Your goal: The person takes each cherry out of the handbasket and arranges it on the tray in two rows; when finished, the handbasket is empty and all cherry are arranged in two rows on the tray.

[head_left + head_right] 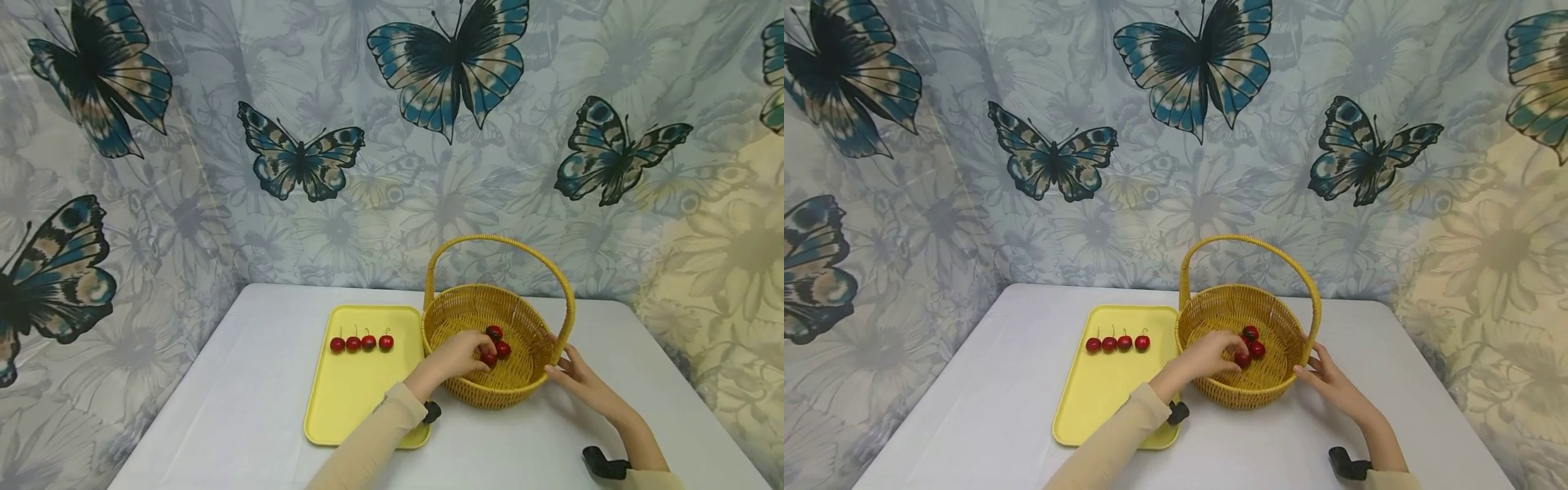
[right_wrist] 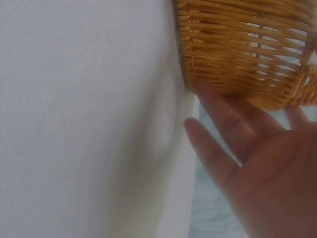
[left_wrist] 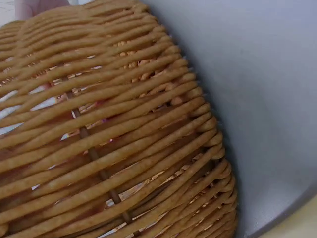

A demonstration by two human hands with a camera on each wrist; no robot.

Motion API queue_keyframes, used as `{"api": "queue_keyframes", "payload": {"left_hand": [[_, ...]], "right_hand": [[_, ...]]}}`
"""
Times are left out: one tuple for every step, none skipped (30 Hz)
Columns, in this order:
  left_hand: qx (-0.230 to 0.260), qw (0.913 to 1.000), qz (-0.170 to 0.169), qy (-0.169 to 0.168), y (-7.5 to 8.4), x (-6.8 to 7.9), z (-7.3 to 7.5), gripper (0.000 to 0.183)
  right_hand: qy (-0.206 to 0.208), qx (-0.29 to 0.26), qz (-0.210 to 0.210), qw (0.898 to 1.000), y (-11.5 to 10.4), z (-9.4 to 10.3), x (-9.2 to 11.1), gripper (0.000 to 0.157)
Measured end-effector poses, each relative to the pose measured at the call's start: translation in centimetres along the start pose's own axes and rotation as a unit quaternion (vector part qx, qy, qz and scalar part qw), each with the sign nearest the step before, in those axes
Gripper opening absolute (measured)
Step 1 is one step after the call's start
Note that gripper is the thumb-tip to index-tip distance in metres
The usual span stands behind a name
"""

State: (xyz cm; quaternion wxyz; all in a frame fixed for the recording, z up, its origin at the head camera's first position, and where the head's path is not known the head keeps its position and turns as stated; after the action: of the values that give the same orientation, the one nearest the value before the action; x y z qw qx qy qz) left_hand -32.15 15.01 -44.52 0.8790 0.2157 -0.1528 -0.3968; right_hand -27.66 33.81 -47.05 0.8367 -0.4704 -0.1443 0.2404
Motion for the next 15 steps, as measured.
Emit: {"api": "queue_keyframes", "payload": {"left_hand": [[0.001, 1.0000, 0.004, -0.004, -0.1, -0.2, -0.1, 0.030], [0.001, 0.9999, 0.008, -0.008, -0.3, -0.3, -0.1, 0.031], [0.000, 0.9999, 0.011, -0.013, -0.4, -0.4, -0.2, 0.032], [-0.001, 0.9997, 0.014, -0.017, -0.5, -0.5, -0.3, 0.034], [0.003, 0.9997, 0.016, -0.021, -0.6, -0.6, -0.4, 0.034], [0.003, 0.9995, 0.018, -0.024, -0.6, -0.7, -0.5, 0.035], [0.007, 0.9995, 0.017, -0.028, -0.7, -0.9, -0.5, 0.035], [0.007, 0.9994, 0.016, -0.030, -0.7, -1.0, -0.5, 0.036], [0.009, 0.9993, 0.015, -0.033, -0.7, -1.1, -0.5, 0.036], [0.005, 0.9992, 0.014, -0.036, -0.7, -1.3, -0.6, 0.036], [-0.001, 0.9991, 0.014, -0.041, -0.7, -1.4, -0.6, 0.037], [-0.011, 0.9988, 0.015, -0.045, -0.7, -1.5, -0.6, 0.037], [-0.018, 0.9984, 0.017, -0.051, -0.7, -1.6, -0.7, 0.038], [-0.028, 0.9978, 0.020, -0.057, -0.7, -1.7, -0.8, 0.039], [-0.037, 0.9972, 0.023, -0.062, -0.7, -1.8, -0.8, 0.039]], "right_hand": [[-0.001, 0.000, 0.000, 1.000, 0.0, 0.0, 0.0, 0.064], [0.000, -0.001, -0.003, 1.000, 0.0, 0.0, 0.0, 0.064], [0.000, 0.000, -0.003, 1.000, 0.0, 0.0, -0.1, 0.064], [0.000, 0.001, -0.003, 1.000, 0.0, 0.0, -0.1, 0.064], [0.001, 0.002, -0.003, 1.000, 0.1, 0.0, 0.0, 0.064], [0.001, 0.002, -0.002, 1.000, 0.1, 0.0, 0.0, 0.064], [0.002, 0.003, -0.002, 1.000, 0.2, 0.1, 0.0, 0.064], [0.004, 0.003, -0.001, 1.000, 0.2, 0.1, 0.0, 0.064], [0.004, 0.005, 0.001, 1.000, 0.1, 0.1, 0.0, 0.064], [0.004, 0.005, 0.003, 1.000, 0.1, 0.1, 0.0, 0.064], [0.004, 0.006, 0.004, 1.000, 0.0, 0.1, 0.1, 0.064], [0.004, 0.006, 0.004, 1.000, 0.0, 0.1, 0.1, 0.064], [0.004, 0.006, 0.005, 1.000, 0.0, 0.1, 0.0, 0.065], [0.004, 0.006, 0.005, 1.000, 0.0, 0.1, 0.0, 0.065], [0.004, 0.006, 0.005, 1.000, -0.1, 0.1, 0.0, 0.065]]}}
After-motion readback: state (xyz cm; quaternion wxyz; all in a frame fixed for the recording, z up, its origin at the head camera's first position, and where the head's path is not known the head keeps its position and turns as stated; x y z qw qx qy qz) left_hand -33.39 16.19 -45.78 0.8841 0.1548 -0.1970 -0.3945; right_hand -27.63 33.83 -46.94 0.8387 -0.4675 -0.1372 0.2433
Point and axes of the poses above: each hand's wrist, its own x-axis away from the middle knuckle, its own z-axis out of the back of the hand, y = z × x, the point moved 8 cm from there along -x, towards the middle knuckle, and after that the axes turned 13 degrees about -y, right-handed, at the moved point
